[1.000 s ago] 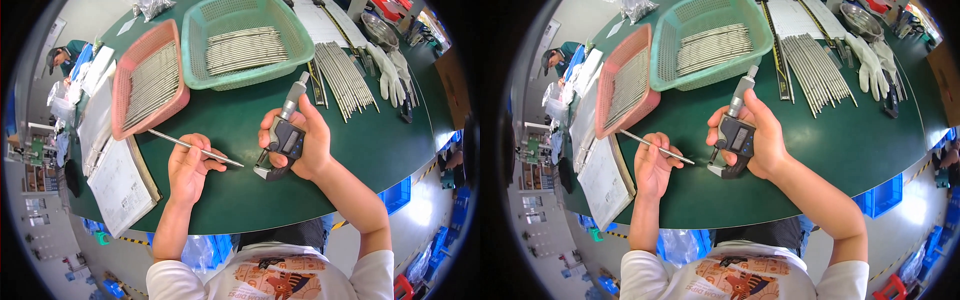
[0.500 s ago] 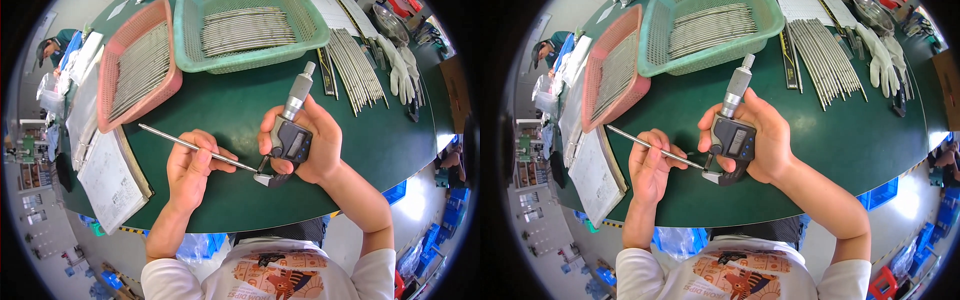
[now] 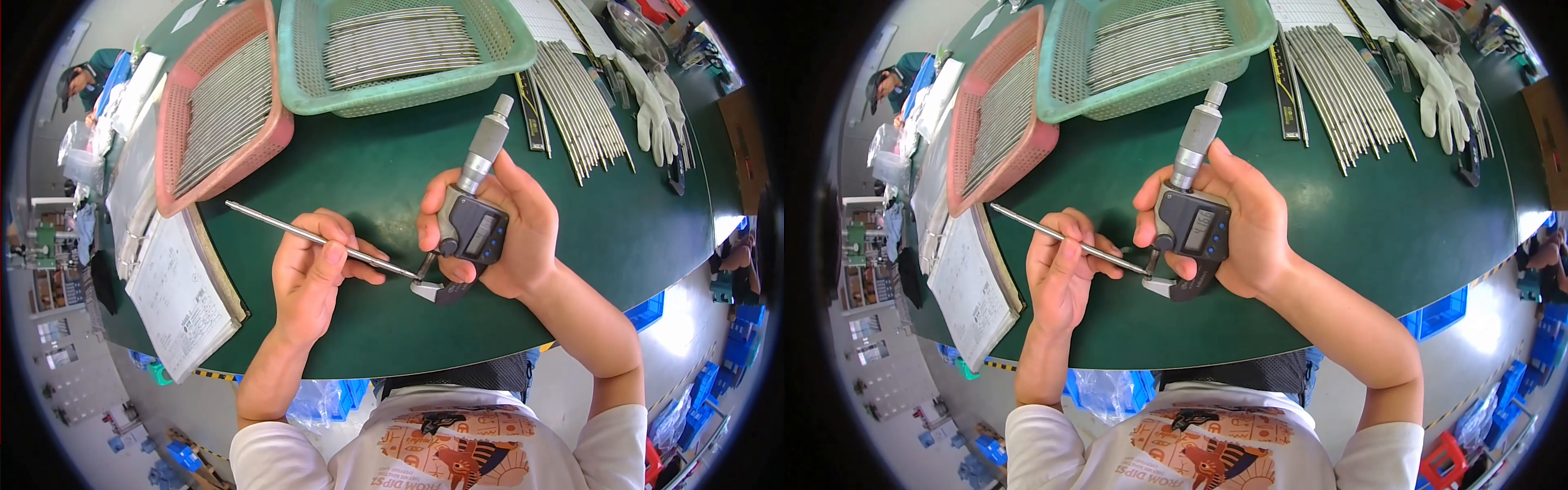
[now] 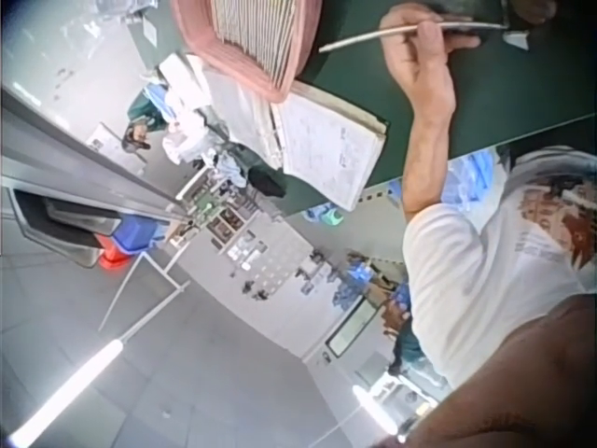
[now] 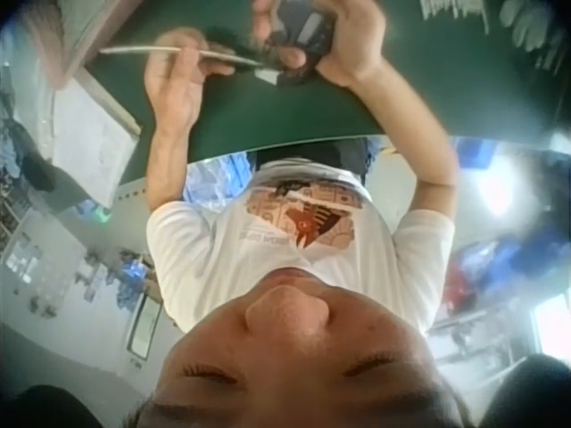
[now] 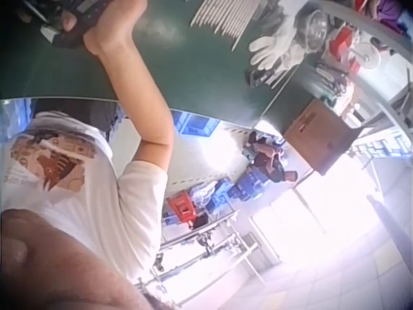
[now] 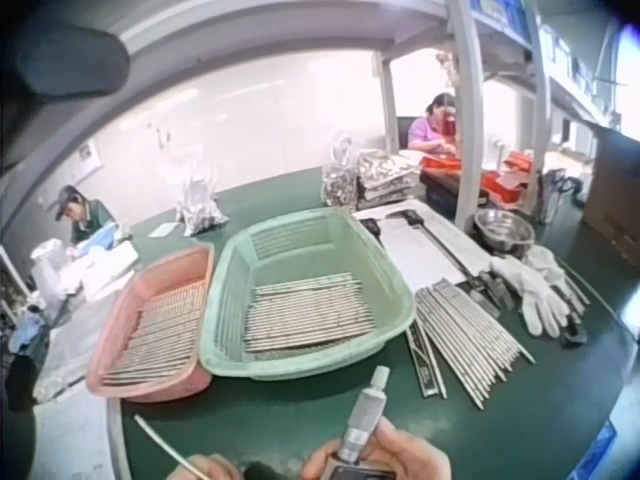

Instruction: The recorder uses a digital micrometer to measure the diameter of long metal rods in a manufacturing environment.

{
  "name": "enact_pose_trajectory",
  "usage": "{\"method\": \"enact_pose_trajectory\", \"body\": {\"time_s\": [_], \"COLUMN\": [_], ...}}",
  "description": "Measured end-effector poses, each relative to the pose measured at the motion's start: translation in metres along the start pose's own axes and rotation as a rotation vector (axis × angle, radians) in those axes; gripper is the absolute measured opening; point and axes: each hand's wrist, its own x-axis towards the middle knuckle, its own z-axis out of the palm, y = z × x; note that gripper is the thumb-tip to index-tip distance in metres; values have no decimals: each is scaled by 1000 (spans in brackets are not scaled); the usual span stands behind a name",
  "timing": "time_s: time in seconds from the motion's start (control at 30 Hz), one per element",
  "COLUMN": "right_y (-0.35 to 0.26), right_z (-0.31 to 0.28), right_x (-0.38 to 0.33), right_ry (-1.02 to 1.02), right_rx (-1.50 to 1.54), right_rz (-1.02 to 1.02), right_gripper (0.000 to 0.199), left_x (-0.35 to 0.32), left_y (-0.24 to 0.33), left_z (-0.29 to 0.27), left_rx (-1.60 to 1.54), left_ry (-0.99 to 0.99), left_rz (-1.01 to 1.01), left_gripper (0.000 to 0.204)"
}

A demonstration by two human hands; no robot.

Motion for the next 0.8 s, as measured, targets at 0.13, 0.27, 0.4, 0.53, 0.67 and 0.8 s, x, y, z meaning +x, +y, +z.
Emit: {"method": "enact_pose_trajectory", "body": {"time_s": [0.13,0.27,0.4,0.53,0.67,0.8], "right_y": [-1,-1,0,0,0,1], "right_z": [3,3,3,4,5,5], "right_x": [0,0,0,-1,-1,0], "right_ry": [21,19,9,34,33,35], "right_rx": [-2,0,-39,-60,-71,-74], "right_rz": [18,18,12,3,5,-9], "right_gripper": [65,64,61,60,59,61], "left_x": [0,0,0,-1,-3,-4], "left_y": [1,0,0,0,1,0], "left_z": [0,0,-1,-1,1,4], "left_rx": [4,7,-5,-39,-58,-147], "left_ry": [-3,-9,-6,-13,40,80], "left_rz": [-8,-11,-19,-28,-55,-91], "left_gripper": [15,15,15,16,21,24]}}
